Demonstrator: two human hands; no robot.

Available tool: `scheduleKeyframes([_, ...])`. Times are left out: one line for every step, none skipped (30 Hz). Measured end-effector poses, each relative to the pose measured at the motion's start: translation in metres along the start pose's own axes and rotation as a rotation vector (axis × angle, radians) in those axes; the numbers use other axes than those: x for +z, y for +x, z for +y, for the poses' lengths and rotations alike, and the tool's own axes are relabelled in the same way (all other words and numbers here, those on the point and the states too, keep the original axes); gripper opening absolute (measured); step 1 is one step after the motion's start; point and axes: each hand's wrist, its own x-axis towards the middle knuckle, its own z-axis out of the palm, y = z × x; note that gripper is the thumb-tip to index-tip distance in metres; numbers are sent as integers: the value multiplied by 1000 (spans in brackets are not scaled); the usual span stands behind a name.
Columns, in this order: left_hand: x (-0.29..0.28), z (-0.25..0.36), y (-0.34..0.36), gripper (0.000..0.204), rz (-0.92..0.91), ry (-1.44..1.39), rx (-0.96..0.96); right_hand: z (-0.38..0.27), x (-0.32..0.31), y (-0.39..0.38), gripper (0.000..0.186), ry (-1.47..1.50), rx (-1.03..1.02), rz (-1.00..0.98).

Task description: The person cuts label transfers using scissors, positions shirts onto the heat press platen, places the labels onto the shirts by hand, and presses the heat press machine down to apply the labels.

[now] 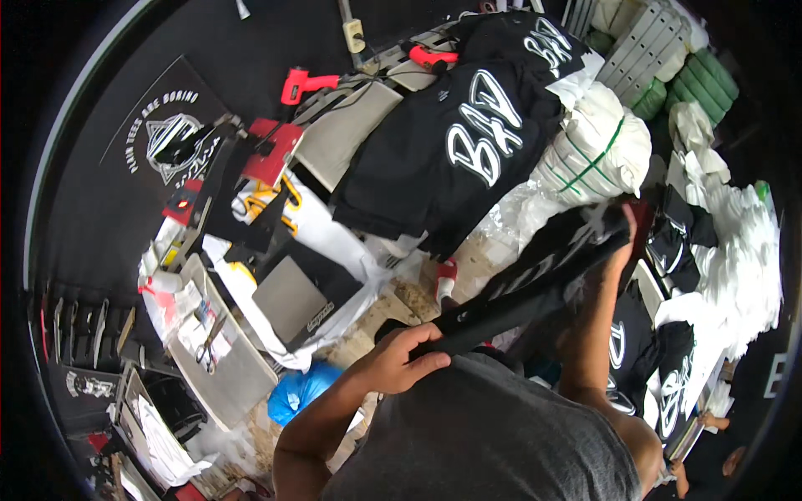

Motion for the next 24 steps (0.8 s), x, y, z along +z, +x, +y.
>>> scheduleKeyframes([-15, 12, 12, 31, -35, -39, -22, -11, 19, 25, 45, 27, -112, -36])
scheduleKeyframes([-29, 28, 28, 27, -5, -100, 68, -23, 35, 53, 46, -187, -218, -9])
scheduleKeyframes([-47, 30, 37, 30, 17, -52, 125, -30, 60, 84, 47, -390, -318, 7])
scheduleKeyframes([-64, 36, 48, 32, 61, -69, 168, -45, 104, 108, 50, -166, -303, -1])
scheduleKeyframes([-82, 39, 59, 35, 108, -88, 209, -47, 150, 127, 53, 57, -284, -12])
scheduleKeyframes([-102, 38, 84, 37, 149, -104, 183, -26, 164, 163, 56, 49, -278, -33])
scheduleKeyframes([-118, 34, 98, 39, 221, -110, 155, -1, 191, 193, 60, 63, -268, -79])
scheduleKeyframes([-134, 23, 117, 40, 371, -92, 101, 20, 219, 210, 66, -187, -337, -93])
scheduleKeyframes([-151, 12, 143, 41, 517, -67, 49, 39, 248, 230, 72, -434, -409, -104])
scheduleKeyframes([-174, 0, 171, 40, 563, -7, -9, 73, 274, 254, 76, -446, -306, -145])
scheduleKeyframes([-198, -16, 200, 40, 608, 54, -70, 107, 299, 274, 80, -457, -202, -187])
scheduleKeyframes([-221, -38, 221, 40, 644, 56, -132, 129, 334, 279, 83, -635, -142, -253])
scheduleKeyframes([-245, -66, 242, 40, 674, 54, -190, 150, 361, 287, 87, -818, -87, -314])
scheduleKeyframes([-265, -96, 267, 39, 701, 34, -218, 197, 368, 314, 91, -928, -74, -469])
scheduleKeyframes([-282, -127, 288, 38, 731, 15, -248, 245, 374, 337, 96, -1031, -58, -628])
scheduleKeyframes([-298, -164, 295, 39, 791, 54, -251, 271, 387, 344, 102, -986, 76, -752])
scheduleKeyframes([-303, -193, 298, 39, 790, 52, -259, 287, 395, 347, 108, -940, 216, -866])
scheduleKeyframes([-306, -218, 277, 40, 828, 197, -399, 271, 416, 331, 107, -888, 217, -1061])
scheduleKeyframes([-305, -235, 270, 41, 832, 339, -510, 264, 415, 326, 107, -881, 219, -1065])
scheduleKeyframes([-298, -253, 268, 43, 789, 429, -548, 258, 404, 327, 103, -849, 183, -1003])
scheduleKeyframes([-290, -264, 265, 45, 741, 520, -580, 253, 391, 330, 99, -819, 145, -934])
scheduleKeyframes([-286, -265, 269, 46, 632, 488, -716, 256, 366, 334, 89, -945, -9, -857])
scheduleKeyframes([-282, -267, 265, 46, 623, 493, -705, 243, 349, 331, 74, -1217, -147, -788])
scheduleKeyframes([-277, -270, 260, 42, 581, 620, -731, 243, 328, 336, 64, -1273, -309, -758])
